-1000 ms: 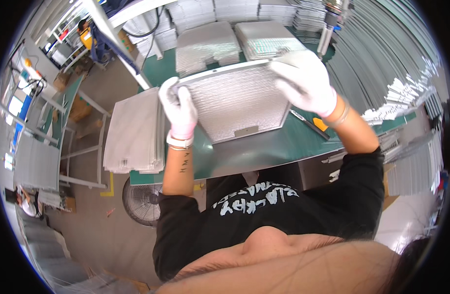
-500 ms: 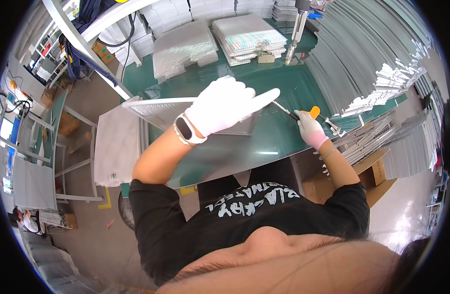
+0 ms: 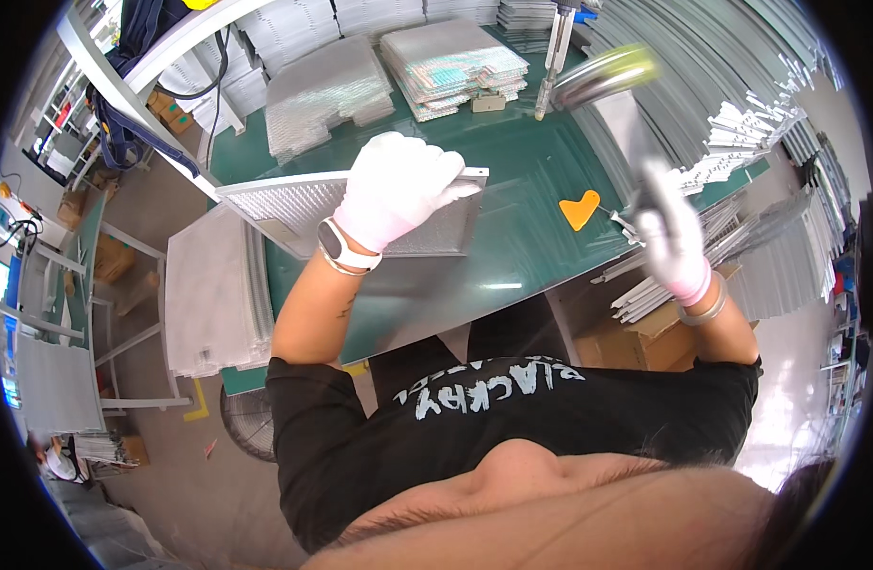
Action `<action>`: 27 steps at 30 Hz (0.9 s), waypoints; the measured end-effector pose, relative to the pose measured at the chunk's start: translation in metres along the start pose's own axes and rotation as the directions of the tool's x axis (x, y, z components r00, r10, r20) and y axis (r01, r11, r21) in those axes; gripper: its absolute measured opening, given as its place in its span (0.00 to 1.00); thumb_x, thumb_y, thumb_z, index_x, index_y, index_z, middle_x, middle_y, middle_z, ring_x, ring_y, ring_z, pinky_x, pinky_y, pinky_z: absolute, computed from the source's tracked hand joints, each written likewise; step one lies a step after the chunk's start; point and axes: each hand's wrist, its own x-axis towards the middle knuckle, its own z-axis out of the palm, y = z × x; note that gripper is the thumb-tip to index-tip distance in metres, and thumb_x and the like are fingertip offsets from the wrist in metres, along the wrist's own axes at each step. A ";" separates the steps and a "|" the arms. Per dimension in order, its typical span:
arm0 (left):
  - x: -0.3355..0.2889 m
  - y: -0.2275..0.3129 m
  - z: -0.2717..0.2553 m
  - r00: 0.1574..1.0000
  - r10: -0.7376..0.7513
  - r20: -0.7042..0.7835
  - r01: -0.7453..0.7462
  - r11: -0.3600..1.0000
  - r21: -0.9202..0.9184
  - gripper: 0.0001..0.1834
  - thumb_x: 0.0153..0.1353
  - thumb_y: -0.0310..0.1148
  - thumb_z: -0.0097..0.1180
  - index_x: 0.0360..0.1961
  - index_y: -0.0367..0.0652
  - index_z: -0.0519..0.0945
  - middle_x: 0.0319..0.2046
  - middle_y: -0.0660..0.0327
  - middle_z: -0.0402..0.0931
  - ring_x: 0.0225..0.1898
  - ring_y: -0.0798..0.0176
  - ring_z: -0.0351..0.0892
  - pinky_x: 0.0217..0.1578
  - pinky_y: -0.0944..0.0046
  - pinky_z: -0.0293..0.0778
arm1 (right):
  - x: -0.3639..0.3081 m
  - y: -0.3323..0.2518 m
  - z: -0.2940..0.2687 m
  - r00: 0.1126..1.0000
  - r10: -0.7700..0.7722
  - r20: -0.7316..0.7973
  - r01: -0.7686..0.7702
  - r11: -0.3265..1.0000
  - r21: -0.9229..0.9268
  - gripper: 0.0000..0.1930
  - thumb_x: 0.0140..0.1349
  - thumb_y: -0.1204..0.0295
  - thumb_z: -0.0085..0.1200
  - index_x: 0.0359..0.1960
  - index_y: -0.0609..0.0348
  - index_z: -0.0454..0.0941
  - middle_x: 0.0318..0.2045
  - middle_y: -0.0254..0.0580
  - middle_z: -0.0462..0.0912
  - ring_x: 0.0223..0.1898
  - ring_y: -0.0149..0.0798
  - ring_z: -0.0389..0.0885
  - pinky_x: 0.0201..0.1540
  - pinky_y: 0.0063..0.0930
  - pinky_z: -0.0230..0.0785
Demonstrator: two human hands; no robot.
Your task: Assembling and securing metal mesh filters using a rubber mallet and electric screwdriver.
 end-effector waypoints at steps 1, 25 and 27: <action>0.001 -0.001 0.001 1.000 0.004 0.007 -0.004 1.000 -0.003 0.18 0.55 0.52 0.63 0.21 0.52 0.76 0.15 0.65 0.70 0.20 0.61 0.74 0.25 0.61 0.68 | 0.005 -0.003 0.004 0.983 -0.049 0.179 0.066 0.993 -0.095 0.24 0.68 0.75 0.50 0.65 0.61 0.68 0.34 0.46 0.78 0.25 0.41 0.75 0.30 0.33 0.72; 0.005 0.046 0.021 0.894 -0.267 -0.361 0.275 0.961 -0.028 0.17 0.44 0.40 0.69 0.16 0.50 0.70 0.17 0.66 0.63 0.22 0.59 0.68 0.29 0.56 0.62 | 0.086 0.077 0.079 0.909 -0.121 -0.399 -0.026 0.939 -0.343 0.29 0.62 0.69 0.59 0.64 0.63 0.66 0.52 0.55 0.73 0.55 0.54 0.71 0.61 0.49 0.62; 0.009 0.054 0.032 0.882 -0.290 -0.372 0.308 0.951 -0.011 0.16 0.45 0.36 0.66 0.15 0.51 0.68 0.16 0.66 0.62 0.21 0.60 0.67 0.26 0.57 0.60 | 0.166 0.086 0.044 0.831 -0.089 -0.550 0.092 0.995 -0.021 0.20 0.60 0.69 0.61 0.52 0.65 0.74 0.38 0.49 0.77 0.39 0.48 0.76 0.47 0.39 0.70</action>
